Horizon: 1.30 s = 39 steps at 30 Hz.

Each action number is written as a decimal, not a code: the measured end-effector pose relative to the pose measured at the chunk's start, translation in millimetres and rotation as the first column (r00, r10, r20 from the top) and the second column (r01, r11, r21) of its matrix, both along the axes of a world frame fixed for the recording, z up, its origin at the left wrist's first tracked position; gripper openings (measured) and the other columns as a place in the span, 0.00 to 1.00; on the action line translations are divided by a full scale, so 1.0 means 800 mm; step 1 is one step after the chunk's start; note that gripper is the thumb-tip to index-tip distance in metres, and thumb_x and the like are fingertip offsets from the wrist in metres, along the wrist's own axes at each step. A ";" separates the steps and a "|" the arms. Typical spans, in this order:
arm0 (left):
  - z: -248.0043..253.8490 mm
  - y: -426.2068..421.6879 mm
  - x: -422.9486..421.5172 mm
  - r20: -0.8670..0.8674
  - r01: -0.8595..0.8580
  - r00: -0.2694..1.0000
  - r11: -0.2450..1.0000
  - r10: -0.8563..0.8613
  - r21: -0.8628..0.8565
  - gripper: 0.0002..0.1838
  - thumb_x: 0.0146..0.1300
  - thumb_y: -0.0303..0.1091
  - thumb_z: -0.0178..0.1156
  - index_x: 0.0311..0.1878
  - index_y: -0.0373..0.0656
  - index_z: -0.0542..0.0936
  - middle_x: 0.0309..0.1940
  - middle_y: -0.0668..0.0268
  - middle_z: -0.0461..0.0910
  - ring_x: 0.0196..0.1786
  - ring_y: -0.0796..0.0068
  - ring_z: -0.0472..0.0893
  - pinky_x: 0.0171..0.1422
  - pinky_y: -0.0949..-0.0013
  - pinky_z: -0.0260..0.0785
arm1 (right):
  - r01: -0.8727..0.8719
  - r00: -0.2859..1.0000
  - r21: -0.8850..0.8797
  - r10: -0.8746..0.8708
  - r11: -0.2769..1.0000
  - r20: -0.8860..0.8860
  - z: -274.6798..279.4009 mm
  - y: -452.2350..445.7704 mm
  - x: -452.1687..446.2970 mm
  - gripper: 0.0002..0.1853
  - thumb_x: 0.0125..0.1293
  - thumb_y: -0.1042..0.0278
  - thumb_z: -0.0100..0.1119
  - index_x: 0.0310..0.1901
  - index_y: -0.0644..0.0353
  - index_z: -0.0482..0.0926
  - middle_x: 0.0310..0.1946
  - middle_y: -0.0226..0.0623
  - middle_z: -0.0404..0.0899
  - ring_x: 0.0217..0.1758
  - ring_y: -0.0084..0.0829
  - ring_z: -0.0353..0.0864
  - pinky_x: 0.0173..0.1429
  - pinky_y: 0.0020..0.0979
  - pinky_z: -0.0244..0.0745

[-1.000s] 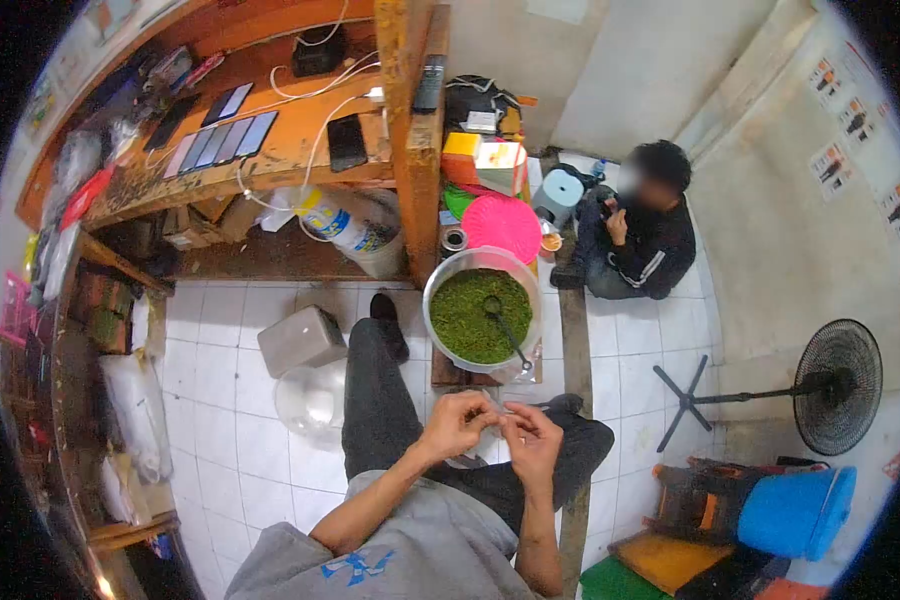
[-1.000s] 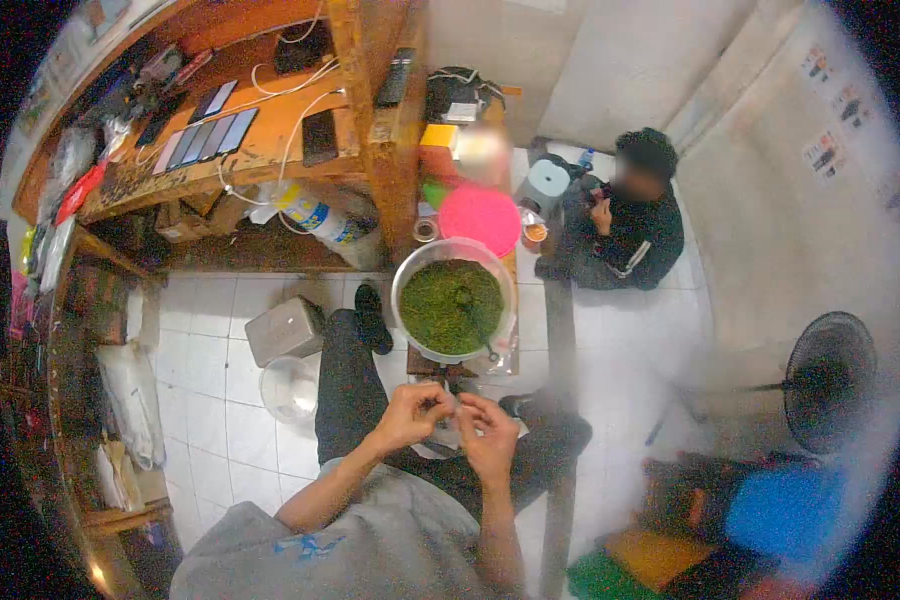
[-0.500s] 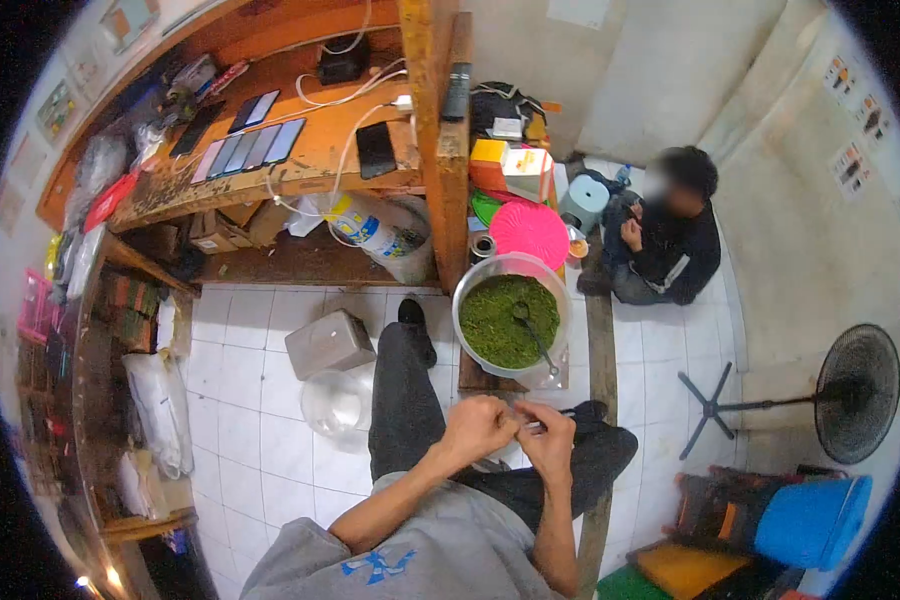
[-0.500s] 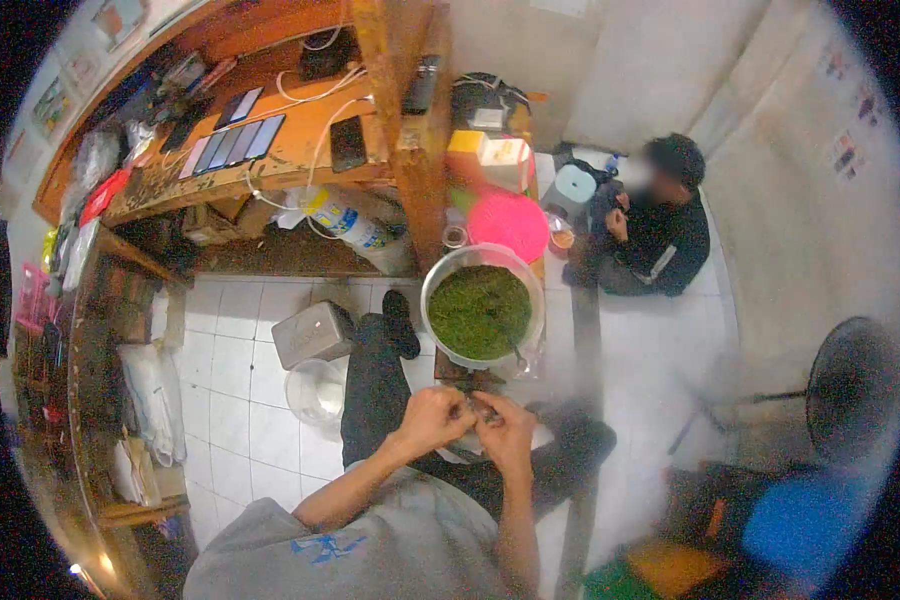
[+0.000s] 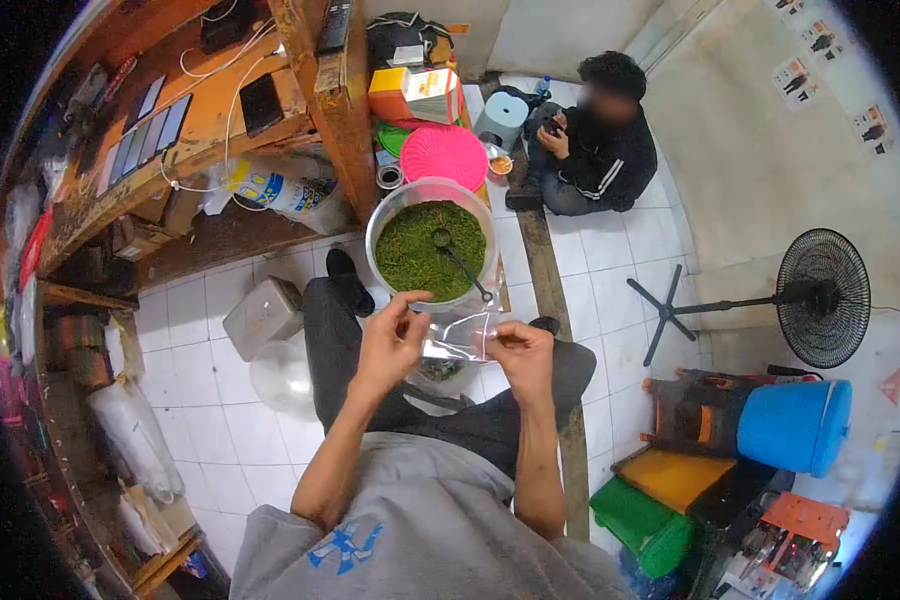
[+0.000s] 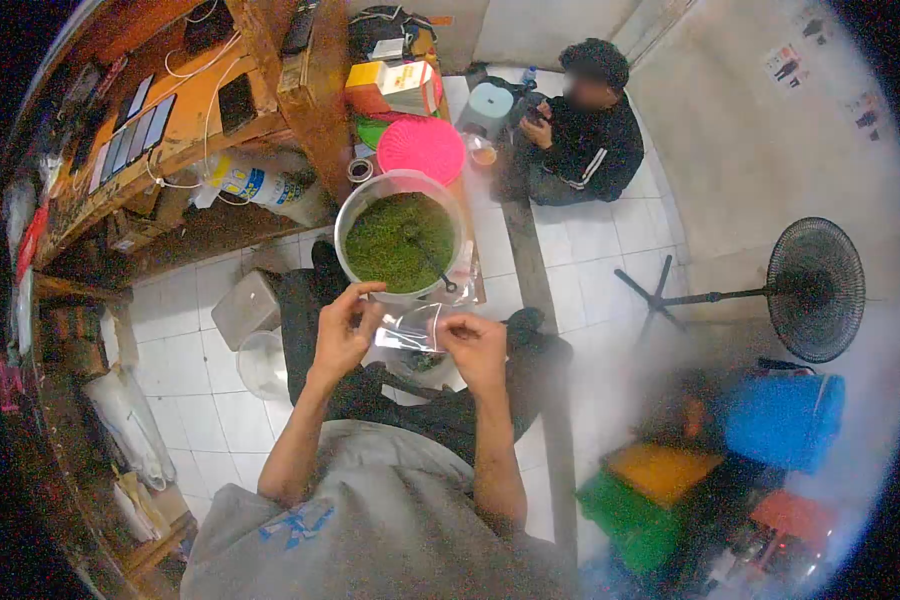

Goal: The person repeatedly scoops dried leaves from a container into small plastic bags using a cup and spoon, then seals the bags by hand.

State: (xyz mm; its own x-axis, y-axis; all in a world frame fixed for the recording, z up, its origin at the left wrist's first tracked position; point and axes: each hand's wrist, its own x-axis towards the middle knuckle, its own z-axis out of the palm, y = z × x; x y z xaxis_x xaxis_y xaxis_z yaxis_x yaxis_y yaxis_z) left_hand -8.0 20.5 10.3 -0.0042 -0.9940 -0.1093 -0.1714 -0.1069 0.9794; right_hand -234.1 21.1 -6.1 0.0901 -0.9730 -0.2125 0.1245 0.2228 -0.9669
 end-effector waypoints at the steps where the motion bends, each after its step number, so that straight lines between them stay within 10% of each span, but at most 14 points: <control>1: 0.010 -0.002 0.004 0.195 0.022 0.981 0.998 -0.011 -0.054 0.29 0.59 0.27 0.71 0.65 0.39 0.76 0.39 0.60 0.85 0.45 0.67 0.86 0.51 0.68 0.76 | -0.081 0.994 0.074 0.086 0.994 -0.072 0.009 -0.002 -0.002 0.15 0.58 0.83 0.72 0.48 0.70 0.86 0.42 0.40 0.88 0.40 0.24 0.86 0.44 0.25 0.83; 4: 0.032 -0.002 -0.003 0.410 0.187 0.912 0.907 -0.018 -0.376 0.36 0.52 0.38 0.76 0.65 0.42 0.76 0.55 0.54 0.81 0.64 0.56 0.78 0.70 0.56 0.66 | -0.195 0.976 0.015 0.195 0.981 -0.092 0.016 -0.009 -0.001 0.15 0.56 0.82 0.74 0.47 0.73 0.87 0.46 0.42 0.88 0.43 0.26 0.87 0.45 0.26 0.84; 7: 0.019 0.002 -0.009 0.528 0.453 0.813 0.835 -0.245 -0.311 0.41 0.47 0.44 0.78 0.66 0.43 0.76 0.64 0.55 0.75 0.74 0.54 0.66 0.78 0.48 0.52 | -0.243 0.924 -0.022 0.225 0.970 -0.311 0.026 -0.011 0.013 0.17 0.56 0.79 0.75 0.48 0.72 0.86 0.46 0.42 0.88 0.44 0.26 0.87 0.46 0.26 0.84; 14: -0.014 0.001 -0.003 0.402 0.290 0.906 0.885 -0.132 -0.365 0.33 0.47 0.41 0.78 0.58 0.43 0.80 0.54 0.59 0.80 0.62 0.55 0.75 0.71 0.51 0.60 | -0.326 0.888 -0.081 0.276 0.942 -0.367 0.023 -0.037 0.022 0.15 0.54 0.75 0.76 0.45 0.64 0.89 0.45 0.41 0.89 0.43 0.26 0.88 0.43 0.27 0.83; 17: -0.015 0.003 0.011 0.388 0.182 0.920 0.931 -0.048 -0.316 0.34 0.45 0.42 0.79 0.58 0.44 0.81 0.53 0.60 0.81 0.62 0.55 0.75 0.70 0.53 0.62 | -0.128 0.841 -0.175 0.013 0.976 -0.541 -0.006 -0.089 0.032 0.11 0.57 0.71 0.73 0.42 0.63 0.89 0.43 0.43 0.89 0.38 0.33 0.88 0.38 0.33 0.82; 19: -0.022 0.009 0.019 0.397 0.154 0.917 0.940 -0.021 -0.305 0.36 0.43 0.41 0.81 0.59 0.45 0.81 0.54 0.60 0.81 0.61 0.55 0.76 0.69 0.54 0.64 | -0.390 0.373 -0.437 -0.295 0.811 -0.880 -0.044 -0.128 0.044 0.07 0.58 0.72 0.67 0.37 0.63 0.89 0.39 0.49 0.88 0.34 0.44 0.87 0.35 0.41 0.80; 20: -0.025 0.013 0.024 0.405 0.122 0.914 0.947 0.009 -0.296 0.38 0.41 0.40 0.83 0.59 0.45 0.81 0.55 0.60 0.81 0.61 0.55 0.77 0.69 0.55 0.66 | -0.388 0.375 -0.437 -0.294 0.811 -0.879 -0.065 -0.145 0.047 0.07 0.58 0.72 0.67 0.37 0.63 0.89 0.39 0.49 0.88 0.34 0.44 0.87 0.35 0.41 0.80; 22: -0.022 0.022 0.035 0.436 0.103 0.899 0.952 0.034 -0.288 0.38 0.41 0.40 0.83 0.59 0.45 0.82 0.55 0.61 0.82 0.60 0.56 0.77 0.68 0.55 0.67 | -0.620 0.041 -0.039 -0.017 0.784 -0.999 -0.095 -0.170 0.056 0.05 0.54 0.74 0.64 0.31 0.64 0.87 0.33 0.54 0.86 0.31 0.54 0.85 0.37 0.47 0.80; 26: -0.032 0.041 0.070 0.448 -0.028 0.882 0.966 0.145 -0.257 0.38 0.39 0.40 0.84 0.58 0.45 0.83 0.53 0.61 0.83 0.59 0.55 0.78 0.67 0.56 0.68 | -0.538 0.220 -0.269 -0.176 0.799 -0.960 -0.099 -0.180 0.052 0.03 0.48 0.75 0.64 0.23 0.64 0.83 0.25 0.56 0.83 0.30 0.55 0.85 0.36 0.50 0.80; 31: -0.044 0.047 0.092 0.443 -0.119 0.875 0.973 0.197 -0.198 0.36 0.39 0.38 0.84 0.56 0.43 0.83 0.52 0.59 0.83 0.59 0.55 0.79 0.66 0.56 0.70 | -0.562 0.113 -0.045 0.022 0.826 -0.993 -0.057 -0.125 0.071 0.06 0.53 0.72 0.62 0.30 0.62 0.87 0.26 0.56 0.83 0.32 0.57 0.86 0.40 0.50 0.81; 39: -0.033 0.025 0.097 0.419 -0.125 0.878 0.955 0.233 -0.269 0.36 0.40 0.35 0.83 0.57 0.43 0.82 0.54 0.58 0.83 0.60 0.54 0.79 0.67 0.56 0.70 | -0.376 0.542 -0.034 0.189 0.926 -0.819 -0.083 -0.133 0.103 0.13 0.57 0.63 0.66 0.39 0.62 0.90 0.30 0.54 0.86 0.31 0.50 0.88 0.40 0.44 0.82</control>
